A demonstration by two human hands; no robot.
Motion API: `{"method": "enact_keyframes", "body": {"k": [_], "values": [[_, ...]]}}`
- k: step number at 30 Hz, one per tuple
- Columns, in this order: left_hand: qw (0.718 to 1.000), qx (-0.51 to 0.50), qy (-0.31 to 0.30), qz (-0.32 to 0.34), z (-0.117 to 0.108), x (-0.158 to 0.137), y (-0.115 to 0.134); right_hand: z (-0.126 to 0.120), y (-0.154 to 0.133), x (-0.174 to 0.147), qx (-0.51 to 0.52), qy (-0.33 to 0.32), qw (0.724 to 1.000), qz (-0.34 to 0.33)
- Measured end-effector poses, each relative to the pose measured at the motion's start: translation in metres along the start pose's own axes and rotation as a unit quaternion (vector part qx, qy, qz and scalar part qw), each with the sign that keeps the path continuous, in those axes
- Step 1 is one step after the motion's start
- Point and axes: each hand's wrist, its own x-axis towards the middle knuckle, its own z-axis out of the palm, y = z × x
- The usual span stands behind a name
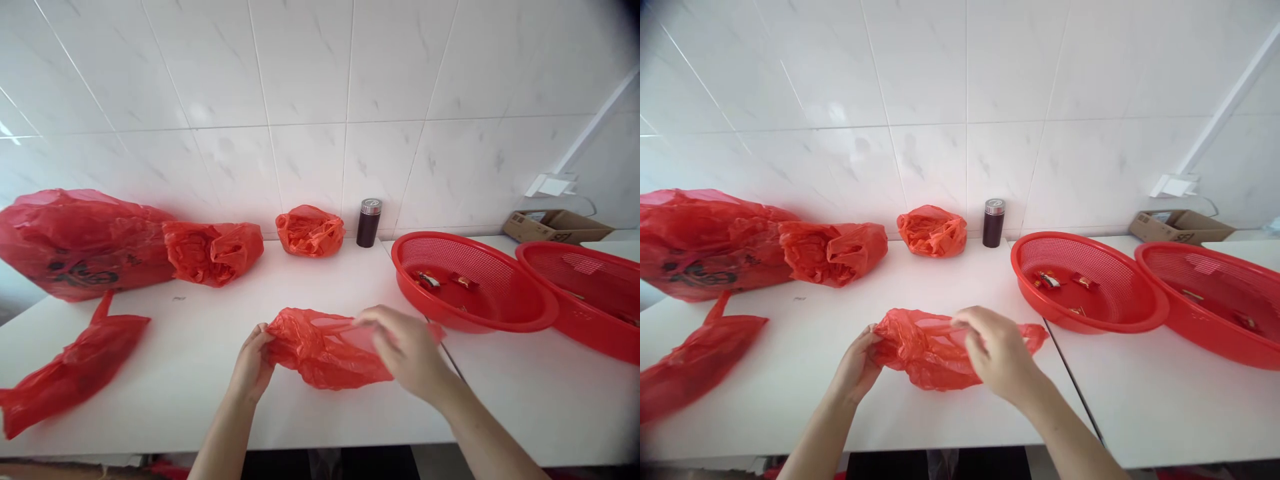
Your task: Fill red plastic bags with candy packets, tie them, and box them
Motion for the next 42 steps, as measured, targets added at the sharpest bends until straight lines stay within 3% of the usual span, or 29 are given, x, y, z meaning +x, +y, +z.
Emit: {"method": "enact_keyframes", "body": {"k": [3, 5, 8, 10, 11, 13, 15, 16, 17, 19, 24, 27, 29, 31, 33, 35, 37, 39, 42], "values": [[1.000, 0.015, 0.006, -0.004, -0.003, 0.001, -0.007, 0.037, 0.009, -0.002, -0.056, -0.163, 0.979, 0.111], [0.999, 0.034, 0.026, 0.003, -0.006, 0.001, -0.010, 0.055, 0.019, -0.005, -0.101, -0.237, 0.956, 0.139], [0.992, 0.067, 0.095, 0.047, -0.007, -0.003, -0.010, 0.069, 0.029, -0.012, -0.099, -0.299, 0.938, 0.145], [0.970, 0.124, 0.149, 0.146, 0.003, -0.013, -0.005, 0.075, 0.030, -0.016, -0.098, -0.315, 0.927, 0.179], [0.944, 0.192, 0.159, 0.218, 0.010, -0.019, -0.002, 0.078, 0.029, -0.017, -0.104, -0.319, 0.922, 0.194], [0.844, 0.394, 0.130, 0.341, 0.028, -0.035, 0.003, 0.084, 0.027, -0.018, -0.120, -0.308, 0.924, 0.194], [0.724, 0.583, 0.073, 0.361, 0.042, -0.052, 0.002, 0.089, 0.024, -0.020, -0.135, -0.275, 0.937, 0.169], [0.689, 0.638, 0.060, 0.339, 0.044, -0.061, 0.000, 0.091, 0.022, -0.022, -0.139, -0.261, 0.942, 0.161], [0.668, 0.670, 0.062, 0.317, 0.043, -0.069, -0.005, 0.091, 0.021, -0.025, -0.138, -0.249, 0.945, 0.160], [0.659, 0.686, 0.077, 0.299, 0.031, -0.083, -0.018, 0.089, 0.019, -0.033, -0.119, -0.238, 0.948, 0.174], [0.722, 0.649, 0.063, 0.231, -0.015, -0.101, -0.058, 0.090, 0.014, -0.057, -0.037, -0.241, 0.942, 0.233], [0.756, 0.623, 0.010, 0.202, -0.021, -0.096, -0.066, 0.099, 0.010, -0.062, -0.018, -0.230, 0.949, 0.214], [0.809, 0.559, -0.028, 0.178, -0.017, -0.090, -0.060, 0.103, 0.006, -0.062, 0.022, -0.212, 0.954, 0.209], [0.883, 0.448, -0.043, 0.131, -0.010, -0.086, -0.051, 0.103, 0.003, -0.060, 0.095, -0.182, 0.953, 0.224], [0.949, 0.302, -0.037, 0.081, -0.004, -0.084, -0.043, 0.100, 0.004, -0.056, 0.190, -0.173, 0.936, 0.243], [0.987, 0.152, -0.028, 0.035, -0.002, -0.081, -0.041, 0.096, 0.010, -0.051, 0.277, -0.182, 0.912, 0.243], [0.999, 0.031, -0.008, 0.014, -0.006, -0.076, -0.043, 0.090, 0.021, -0.044, 0.314, -0.151, 0.907, 0.235], [0.999, -0.040, 0.026, 0.022, -0.016, -0.068, -0.046, 0.079, 0.035, -0.035, 0.307, -0.063, 0.920, 0.235], [0.994, -0.028, 0.100, 0.037, -0.030, -0.061, -0.043, 0.054, 0.049, -0.020, 0.279, 0.035, 0.928, 0.245]]}}
